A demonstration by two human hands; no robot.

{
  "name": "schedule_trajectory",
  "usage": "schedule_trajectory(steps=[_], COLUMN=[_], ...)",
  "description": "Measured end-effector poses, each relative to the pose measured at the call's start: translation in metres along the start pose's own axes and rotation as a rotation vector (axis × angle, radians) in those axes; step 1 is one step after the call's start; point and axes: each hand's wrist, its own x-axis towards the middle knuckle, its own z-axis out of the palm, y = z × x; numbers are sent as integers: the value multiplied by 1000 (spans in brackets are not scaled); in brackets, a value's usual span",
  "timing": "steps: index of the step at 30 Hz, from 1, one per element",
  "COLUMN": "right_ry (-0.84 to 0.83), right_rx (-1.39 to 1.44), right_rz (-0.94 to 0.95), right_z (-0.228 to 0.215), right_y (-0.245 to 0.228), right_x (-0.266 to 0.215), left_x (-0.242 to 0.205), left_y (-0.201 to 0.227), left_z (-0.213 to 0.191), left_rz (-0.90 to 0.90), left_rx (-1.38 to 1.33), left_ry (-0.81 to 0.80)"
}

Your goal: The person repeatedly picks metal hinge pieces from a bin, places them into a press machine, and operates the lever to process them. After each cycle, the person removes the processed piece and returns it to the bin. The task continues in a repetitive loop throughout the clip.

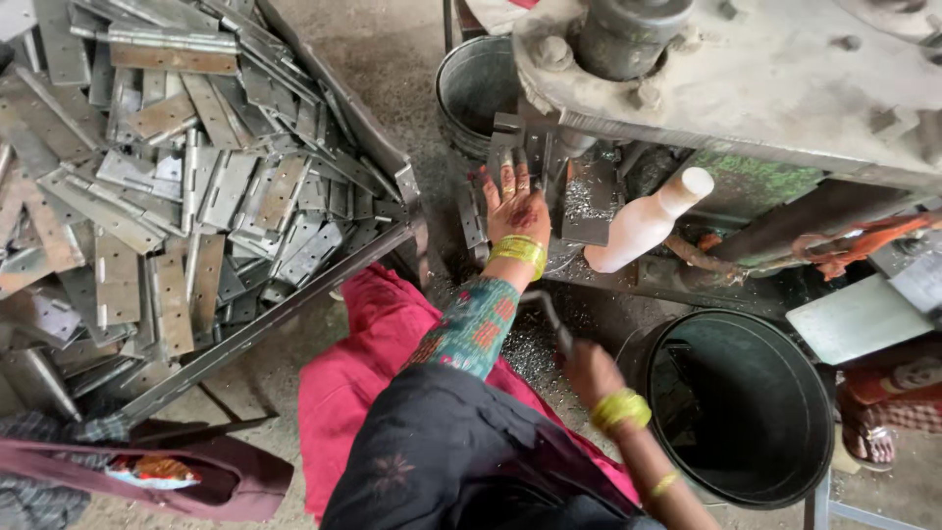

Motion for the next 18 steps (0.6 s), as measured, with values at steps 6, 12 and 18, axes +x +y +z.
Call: schedule_trajectory(steps=[6, 12, 18], right_ry=[85, 59, 39], right_rx=[-32, -70, 53], right_rz=[-41, -8, 51], right_z=[18, 6, 32], right_y=[-6, 8, 4], right_x=[-6, 4, -16], left_x=[-10, 27, 27], left_y=[-10, -11, -8], left_z=[-30, -9, -8], left_rz=[90, 69, -74], left_rx=[-88, 143, 39], left_ry=[234, 290, 402])
